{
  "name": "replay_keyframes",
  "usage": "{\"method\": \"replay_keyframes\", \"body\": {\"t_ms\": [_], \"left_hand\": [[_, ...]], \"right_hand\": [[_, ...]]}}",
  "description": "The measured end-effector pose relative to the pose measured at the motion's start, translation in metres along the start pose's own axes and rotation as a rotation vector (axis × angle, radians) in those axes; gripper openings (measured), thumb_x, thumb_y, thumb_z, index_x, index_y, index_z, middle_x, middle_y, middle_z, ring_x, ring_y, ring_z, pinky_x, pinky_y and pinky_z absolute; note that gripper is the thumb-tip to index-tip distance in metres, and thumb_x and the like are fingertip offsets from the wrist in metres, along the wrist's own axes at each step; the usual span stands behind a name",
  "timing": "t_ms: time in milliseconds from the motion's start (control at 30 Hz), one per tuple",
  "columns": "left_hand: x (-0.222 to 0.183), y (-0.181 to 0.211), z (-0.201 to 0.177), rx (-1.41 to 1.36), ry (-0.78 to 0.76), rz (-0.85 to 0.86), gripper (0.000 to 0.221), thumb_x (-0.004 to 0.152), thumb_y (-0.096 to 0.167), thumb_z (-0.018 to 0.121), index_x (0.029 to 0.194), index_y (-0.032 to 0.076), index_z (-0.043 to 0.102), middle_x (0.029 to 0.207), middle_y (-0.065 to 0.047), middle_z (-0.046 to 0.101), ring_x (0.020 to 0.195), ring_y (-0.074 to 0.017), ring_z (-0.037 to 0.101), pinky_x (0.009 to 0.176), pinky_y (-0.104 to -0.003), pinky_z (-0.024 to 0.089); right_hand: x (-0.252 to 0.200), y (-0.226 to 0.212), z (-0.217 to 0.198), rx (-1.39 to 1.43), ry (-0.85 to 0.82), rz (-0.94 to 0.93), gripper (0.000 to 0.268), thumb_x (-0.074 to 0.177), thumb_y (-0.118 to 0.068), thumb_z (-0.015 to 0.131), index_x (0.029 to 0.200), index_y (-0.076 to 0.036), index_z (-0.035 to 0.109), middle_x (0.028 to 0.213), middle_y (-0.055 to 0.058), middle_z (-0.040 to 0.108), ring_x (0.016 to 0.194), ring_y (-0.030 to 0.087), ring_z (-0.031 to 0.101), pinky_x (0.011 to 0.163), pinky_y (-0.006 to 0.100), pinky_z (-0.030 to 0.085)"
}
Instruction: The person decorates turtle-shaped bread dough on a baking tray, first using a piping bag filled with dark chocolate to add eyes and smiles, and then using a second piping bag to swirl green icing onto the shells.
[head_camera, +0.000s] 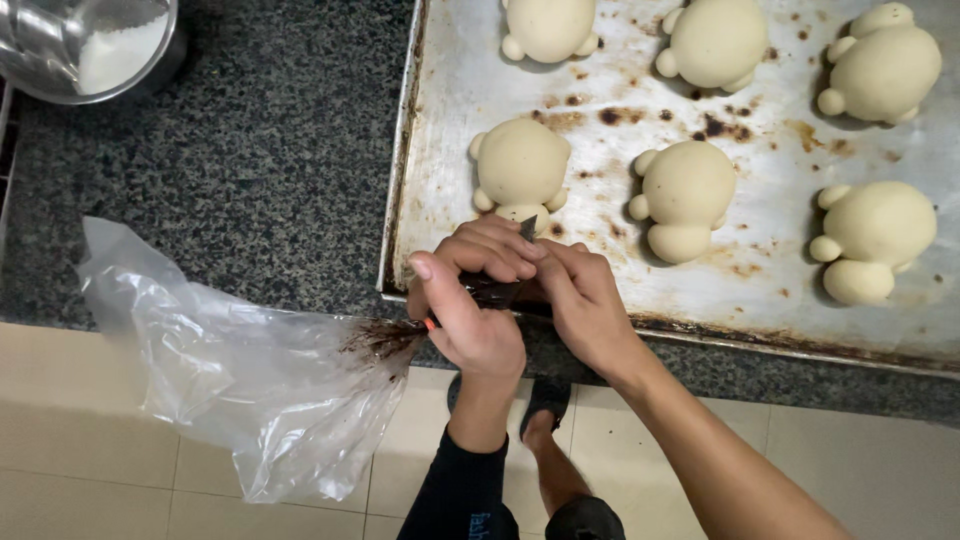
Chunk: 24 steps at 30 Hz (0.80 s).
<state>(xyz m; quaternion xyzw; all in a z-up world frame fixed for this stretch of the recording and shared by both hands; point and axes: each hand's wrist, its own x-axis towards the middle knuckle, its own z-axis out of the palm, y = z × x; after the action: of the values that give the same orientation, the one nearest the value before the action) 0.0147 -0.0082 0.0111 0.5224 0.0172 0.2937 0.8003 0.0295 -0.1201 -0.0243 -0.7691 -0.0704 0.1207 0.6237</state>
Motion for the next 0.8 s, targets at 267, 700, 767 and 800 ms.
{"method": "replay_keyframes", "body": {"t_ms": [267,700,767,800], "left_hand": [[0.0029,-0.0033,0.0008,0.025,-0.002,-0.013,0.062,0.119,0.042,0.026,0.079,0.002,0.051,0.067,-0.016,0.062,0.07,-0.0271,0.064,0.09,-0.046,0.054],[0.0043,-0.0021,0.0009,0.032,0.004,-0.025,0.061,0.119,0.04,0.027,0.078,0.001,0.051,0.071,-0.015,0.061,0.068,-0.0268,0.064,0.088,-0.045,0.054],[0.005,-0.0028,0.0013,0.031,0.005,-0.016,0.062,0.119,0.041,0.026,0.078,0.001,0.05,0.068,-0.015,0.06,0.069,-0.027,0.064,0.089,-0.045,0.054],[0.0049,-0.0028,0.0013,0.032,0.005,-0.013,0.062,0.119,0.041,0.026,0.078,0.001,0.05,0.066,-0.015,0.06,0.069,-0.027,0.063,0.089,-0.045,0.054]], "right_hand": [[-0.0009,0.0012,0.0017,0.061,-0.009,0.02,0.028,0.103,-0.01,0.043,0.098,0.005,0.066,0.069,0.006,0.063,0.062,0.011,0.055,0.057,0.029,0.045],[0.0014,-0.0012,0.0031,0.018,0.004,0.028,0.028,0.102,-0.009,0.045,0.101,0.006,0.068,0.065,0.008,0.063,0.058,0.012,0.054,0.054,0.03,0.043],[0.0017,-0.0017,0.0035,0.005,0.001,0.038,0.028,0.103,-0.009,0.045,0.101,0.006,0.068,0.063,0.009,0.061,0.057,0.013,0.052,0.054,0.03,0.042],[0.0013,-0.0021,0.0036,0.029,-0.004,0.029,0.028,0.103,-0.009,0.044,0.101,0.006,0.068,0.064,0.009,0.063,0.057,0.013,0.054,0.054,0.03,0.043]]}}
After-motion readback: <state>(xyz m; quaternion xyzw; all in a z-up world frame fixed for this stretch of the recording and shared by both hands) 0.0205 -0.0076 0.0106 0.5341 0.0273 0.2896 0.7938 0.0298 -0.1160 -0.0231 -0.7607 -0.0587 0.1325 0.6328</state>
